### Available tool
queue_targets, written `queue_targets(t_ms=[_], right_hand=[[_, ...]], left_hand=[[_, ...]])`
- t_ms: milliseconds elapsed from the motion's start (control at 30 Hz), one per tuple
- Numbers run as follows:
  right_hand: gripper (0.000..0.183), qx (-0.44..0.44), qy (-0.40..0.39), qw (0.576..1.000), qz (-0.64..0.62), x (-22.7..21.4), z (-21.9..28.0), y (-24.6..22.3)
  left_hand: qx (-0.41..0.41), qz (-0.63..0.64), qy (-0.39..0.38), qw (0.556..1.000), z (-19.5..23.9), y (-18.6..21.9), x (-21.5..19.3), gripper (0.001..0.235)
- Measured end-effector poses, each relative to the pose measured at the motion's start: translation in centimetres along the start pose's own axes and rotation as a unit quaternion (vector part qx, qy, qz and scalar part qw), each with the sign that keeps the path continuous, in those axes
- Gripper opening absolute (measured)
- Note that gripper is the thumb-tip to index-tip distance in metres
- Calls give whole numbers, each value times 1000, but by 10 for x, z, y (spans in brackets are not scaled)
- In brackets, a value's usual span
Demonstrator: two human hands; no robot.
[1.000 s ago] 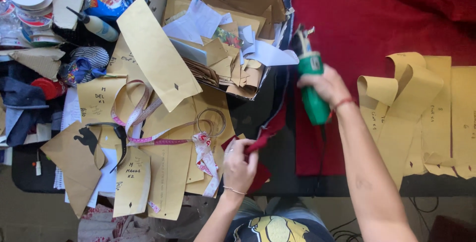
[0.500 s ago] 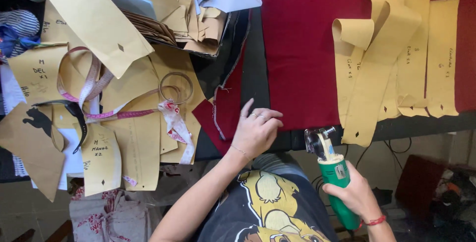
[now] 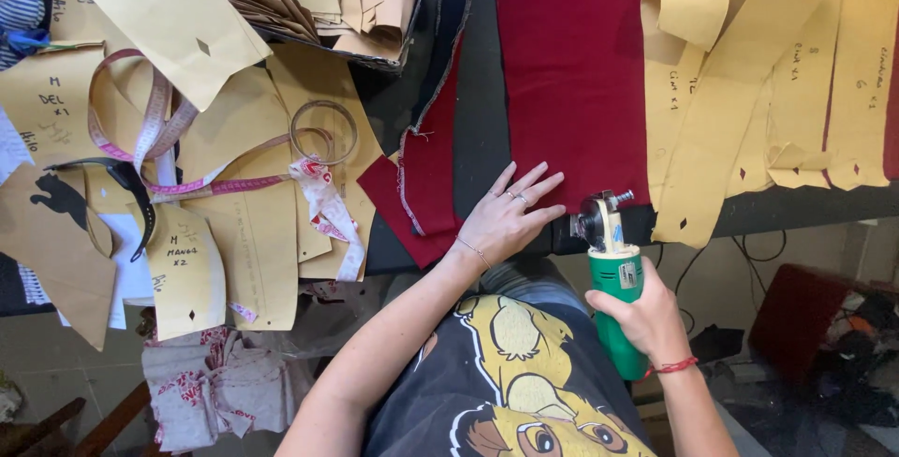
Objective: Tracing paper patterns onto red fabric with a pen and cutting them out using an electric rotary cutter.
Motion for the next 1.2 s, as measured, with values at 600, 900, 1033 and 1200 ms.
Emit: queue_targets(t_ms=[600,900,1033,1200], right_hand=[[54,-67,12,998,9,-16,-28,-72],[51,-113,17,993,-2,-25,-48,-116],[50,-128,25,991,3,-32,-57,-139],[51,-150,30,988,2,-40,-65,-167]], left_hand=[[-18,55,7,998,5,-10,4,10],[-26,63,11,998,7,-11,6,9],[-28,61,13,998,6,-14,7,9],[-32,51,16,998,3,-12,2,8]])
Point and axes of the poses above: each hand's wrist, its own z-axis away from the middle knuckle, its own x-axis out of the palm, y = z × x, the point moved 9 cm from there along -z, towards the middle knuckle, and after that the axes turned 6 degrees about -y, right-handed, at the moved point
